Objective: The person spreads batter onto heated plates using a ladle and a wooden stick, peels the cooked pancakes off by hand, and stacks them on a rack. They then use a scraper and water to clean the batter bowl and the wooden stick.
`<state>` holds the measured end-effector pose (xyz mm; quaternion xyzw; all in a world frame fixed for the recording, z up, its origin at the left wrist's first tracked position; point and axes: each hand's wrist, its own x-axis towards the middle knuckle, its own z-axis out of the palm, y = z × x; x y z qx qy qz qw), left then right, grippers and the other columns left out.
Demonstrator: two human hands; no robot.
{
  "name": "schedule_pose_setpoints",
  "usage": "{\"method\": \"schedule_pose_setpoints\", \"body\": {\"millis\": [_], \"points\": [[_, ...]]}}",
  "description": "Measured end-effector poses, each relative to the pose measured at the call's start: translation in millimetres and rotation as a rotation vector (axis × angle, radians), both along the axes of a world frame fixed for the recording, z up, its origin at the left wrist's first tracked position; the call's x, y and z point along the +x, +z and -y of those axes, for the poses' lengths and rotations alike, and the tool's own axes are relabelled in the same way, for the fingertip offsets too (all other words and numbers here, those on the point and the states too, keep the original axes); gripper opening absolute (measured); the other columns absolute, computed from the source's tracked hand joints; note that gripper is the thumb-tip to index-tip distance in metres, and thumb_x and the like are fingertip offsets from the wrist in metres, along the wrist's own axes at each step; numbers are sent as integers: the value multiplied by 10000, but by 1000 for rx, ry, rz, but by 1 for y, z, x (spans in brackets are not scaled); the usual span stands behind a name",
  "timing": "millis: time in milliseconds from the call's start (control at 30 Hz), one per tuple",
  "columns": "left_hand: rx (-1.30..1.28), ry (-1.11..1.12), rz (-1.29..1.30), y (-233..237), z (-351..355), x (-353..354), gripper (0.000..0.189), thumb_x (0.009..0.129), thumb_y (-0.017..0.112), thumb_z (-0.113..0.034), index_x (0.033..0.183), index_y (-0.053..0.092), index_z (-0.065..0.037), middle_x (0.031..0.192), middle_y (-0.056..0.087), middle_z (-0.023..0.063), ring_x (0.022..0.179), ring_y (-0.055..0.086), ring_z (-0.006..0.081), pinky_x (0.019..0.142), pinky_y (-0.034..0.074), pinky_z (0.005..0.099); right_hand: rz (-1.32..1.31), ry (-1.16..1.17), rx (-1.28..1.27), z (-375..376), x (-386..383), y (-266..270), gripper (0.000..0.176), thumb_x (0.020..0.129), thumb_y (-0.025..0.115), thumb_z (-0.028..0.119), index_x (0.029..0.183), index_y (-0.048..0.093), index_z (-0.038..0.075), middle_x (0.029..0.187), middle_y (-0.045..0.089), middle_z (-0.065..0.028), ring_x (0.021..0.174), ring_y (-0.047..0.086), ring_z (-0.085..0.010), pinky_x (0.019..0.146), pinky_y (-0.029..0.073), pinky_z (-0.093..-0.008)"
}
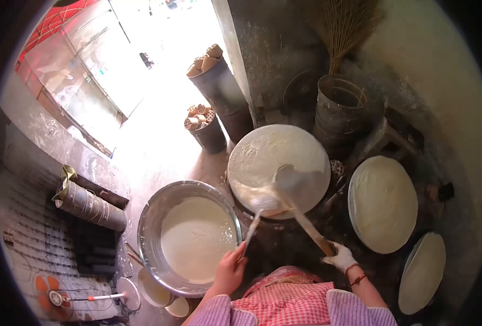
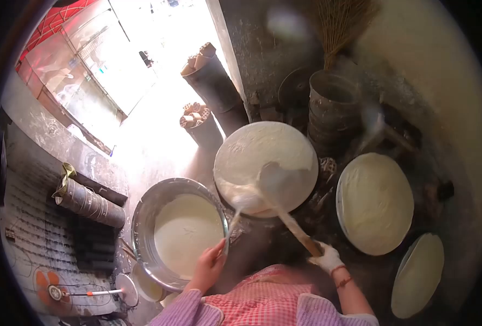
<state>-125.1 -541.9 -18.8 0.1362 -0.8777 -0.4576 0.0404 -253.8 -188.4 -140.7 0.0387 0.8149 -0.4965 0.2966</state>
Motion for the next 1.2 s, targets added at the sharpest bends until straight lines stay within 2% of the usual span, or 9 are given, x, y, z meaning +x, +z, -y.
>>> {"method": "schedule_pose_setpoints", "body": {"millis": [33,133,167,233,367,533,700,967,1200], "points": [[-27,-61,-66,-9,2,-6,469,881,619,-38,1341,541,-81,889,592,98,763,580,188,724,478,334,101,-40,158,4,21,-4,641,629,850,41,1224,611,36,1073,674,-76,948,640,-161,847,514,-286],[271,-108,-127,-39,14,-31,453,907,605,-47,1352,529,-84,879,586,50,708,566,144,662,485,307,95,-326,-107,26,55,-44,420,721,805,82,1088,606,35,873,663,-60,696,628,-152,631,524,-298],[630,22,147,-6,15,-32,455,926,580,-36,1372,508,-89,857,557,15,659,523,88,573,454,256,111,-477,-200,69,46,-7,355,757,779,94,1054,594,37,812,650,-51,627,616,-155,568,514,-304],[1143,268,52,35,15,-16,447,968,524,-82,1408,452,-80,775,481,-14,526,392,40,433,301,184,98,-614,-596,123,28,19,311,827,707,120,1093,556,60,773,634,-62,580,613,-180,502,501,-316],[1193,276,-200,44,72,29,385,1021,415,-186,1380,442,-51,710,386,-37,478,289,30,403,237,193,222,-284,-627,230,3,70,241,902,639,205,1091,583,67,750,620,-66,482,535,-110,422,432,-258],[1162,657,-144,16,129,87,348,1032,393,-241,1315,473,-55,682,316,-49,472,261,34,387,236,194,431,-353,-735,327,10,50,290,963,542,323,1116,603,84,693,544,-9,435,435,-90,399,367,-247],[1164,835,-84,-13,146,140,342,1031,392,-243,1308,472,-58,671,308,-50,471,263,37,379,243,200,464,-486,-851,245,62,45,234,943,591,296,1064,620,98,697,597,-19,490,507,-96,431,389,-226],[1180,818,-29,-3,117,135,343,1032,397,-236,1299,456,-28,675,295,-55,492,235,27,404,206,195,281,-434,-333,103,23,65,308,915,630,337,1082,601,79,649,612,-76,448,552,-161,388,414,-305],[1193,775,-88,3,79,119,337,1021,401,-227,1293,457,-36,685,320,-38,491,259,41,399,238,205,-111,-313,-16,89,-37,70,325,957,532,355,988,603,40,656,630,-116,486,611,-236,435,468,-364]]}}
